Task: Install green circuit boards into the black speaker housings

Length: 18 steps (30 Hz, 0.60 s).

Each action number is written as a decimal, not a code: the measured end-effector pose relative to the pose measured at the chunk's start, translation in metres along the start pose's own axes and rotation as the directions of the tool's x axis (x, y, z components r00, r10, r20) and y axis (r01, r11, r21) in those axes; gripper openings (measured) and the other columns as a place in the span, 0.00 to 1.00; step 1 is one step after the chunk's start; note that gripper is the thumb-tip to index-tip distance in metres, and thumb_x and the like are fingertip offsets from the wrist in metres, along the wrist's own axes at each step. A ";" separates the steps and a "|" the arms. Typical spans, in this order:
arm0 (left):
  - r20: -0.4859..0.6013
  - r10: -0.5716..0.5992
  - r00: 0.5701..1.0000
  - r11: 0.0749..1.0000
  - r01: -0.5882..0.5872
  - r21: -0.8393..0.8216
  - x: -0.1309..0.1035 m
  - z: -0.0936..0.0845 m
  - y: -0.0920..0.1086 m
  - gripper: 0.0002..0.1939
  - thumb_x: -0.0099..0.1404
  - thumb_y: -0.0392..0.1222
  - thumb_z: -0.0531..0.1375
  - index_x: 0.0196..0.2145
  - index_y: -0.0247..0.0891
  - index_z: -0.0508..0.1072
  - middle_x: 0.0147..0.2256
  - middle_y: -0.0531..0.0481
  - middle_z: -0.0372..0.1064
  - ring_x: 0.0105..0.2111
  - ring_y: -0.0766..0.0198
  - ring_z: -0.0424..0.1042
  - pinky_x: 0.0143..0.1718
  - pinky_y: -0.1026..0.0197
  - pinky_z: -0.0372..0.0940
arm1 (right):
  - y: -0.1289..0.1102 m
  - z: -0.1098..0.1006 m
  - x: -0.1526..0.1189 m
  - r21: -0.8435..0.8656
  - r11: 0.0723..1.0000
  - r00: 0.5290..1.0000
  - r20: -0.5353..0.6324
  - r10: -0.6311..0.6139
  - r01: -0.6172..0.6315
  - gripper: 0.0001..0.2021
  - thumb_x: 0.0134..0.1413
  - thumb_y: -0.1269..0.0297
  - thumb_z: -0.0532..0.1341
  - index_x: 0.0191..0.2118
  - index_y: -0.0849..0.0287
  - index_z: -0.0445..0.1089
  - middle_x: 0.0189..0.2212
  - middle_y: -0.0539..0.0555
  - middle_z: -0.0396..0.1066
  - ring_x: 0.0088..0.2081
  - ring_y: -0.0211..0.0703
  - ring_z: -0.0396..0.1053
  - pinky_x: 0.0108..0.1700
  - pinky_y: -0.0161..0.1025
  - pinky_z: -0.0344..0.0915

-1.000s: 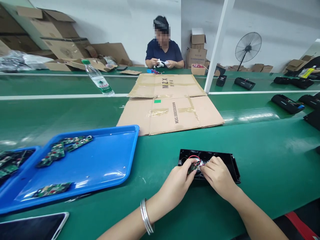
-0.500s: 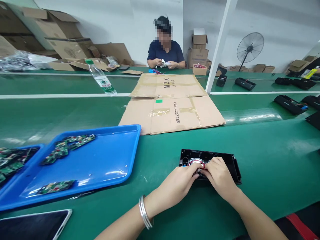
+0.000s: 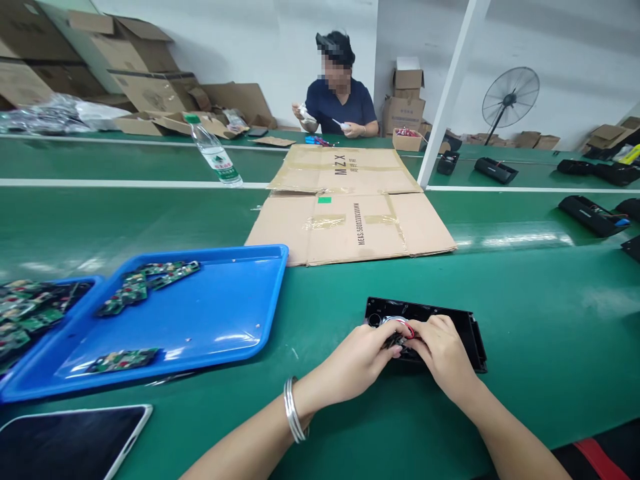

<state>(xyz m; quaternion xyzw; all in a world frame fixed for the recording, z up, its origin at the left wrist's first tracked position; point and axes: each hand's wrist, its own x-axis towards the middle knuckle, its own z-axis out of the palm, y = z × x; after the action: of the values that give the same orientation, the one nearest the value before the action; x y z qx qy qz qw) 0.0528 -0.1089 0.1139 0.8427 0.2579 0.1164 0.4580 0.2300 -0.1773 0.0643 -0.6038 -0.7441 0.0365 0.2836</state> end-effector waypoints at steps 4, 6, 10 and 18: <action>-0.039 -0.055 0.998 0.998 0.056 0.016 -0.004 -0.003 0.002 0.11 0.65 0.39 0.50 0.45 0.45 0.64 0.36 0.54 0.70 0.32 0.63 0.67 0.34 0.64 0.60 | 0.011 -0.017 -0.001 0.246 0.952 0.982 0.107 0.158 -0.180 0.12 0.56 0.60 0.58 0.46 0.56 0.68 0.30 0.51 0.72 0.31 0.42 0.69 0.35 0.38 0.65; -0.061 -0.124 0.990 0.991 0.127 0.050 -0.005 -0.005 0.002 0.12 0.65 0.41 0.50 0.46 0.46 0.65 0.31 0.55 0.69 0.29 0.63 0.66 0.31 0.64 0.59 | 0.020 -0.027 -0.001 0.295 0.915 0.960 0.027 0.280 -0.275 0.12 0.56 0.59 0.57 0.44 0.56 0.68 0.32 0.51 0.73 0.33 0.42 0.70 0.37 0.38 0.67; -0.089 -0.222 0.971 0.970 0.229 0.077 -0.006 -0.010 0.000 0.14 0.62 0.43 0.53 0.46 0.45 0.67 0.24 0.55 0.65 0.24 0.63 0.63 0.25 0.65 0.56 | 0.036 -0.035 -0.001 0.232 0.905 0.888 -0.219 0.405 -0.356 0.13 0.58 0.58 0.52 0.42 0.58 0.69 0.32 0.54 0.73 0.34 0.44 0.70 0.40 0.41 0.67; -0.136 -0.305 0.943 0.952 0.303 -0.040 0.005 -0.015 -0.003 0.16 0.56 0.54 0.58 0.25 0.37 0.72 0.19 0.56 0.62 0.20 0.67 0.58 0.22 0.65 0.50 | 0.030 -0.040 -0.002 0.051 0.985 0.976 0.148 0.158 -0.167 0.28 0.50 0.46 0.58 0.55 0.54 0.59 0.59 0.56 0.53 0.60 0.54 0.45 0.57 0.52 0.54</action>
<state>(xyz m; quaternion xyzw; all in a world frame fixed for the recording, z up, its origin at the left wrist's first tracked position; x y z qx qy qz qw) 0.0500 -0.0943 0.1198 0.7782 0.4153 0.1059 0.4591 0.2749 -0.1824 0.0850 -0.6492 -0.7092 0.1262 0.2444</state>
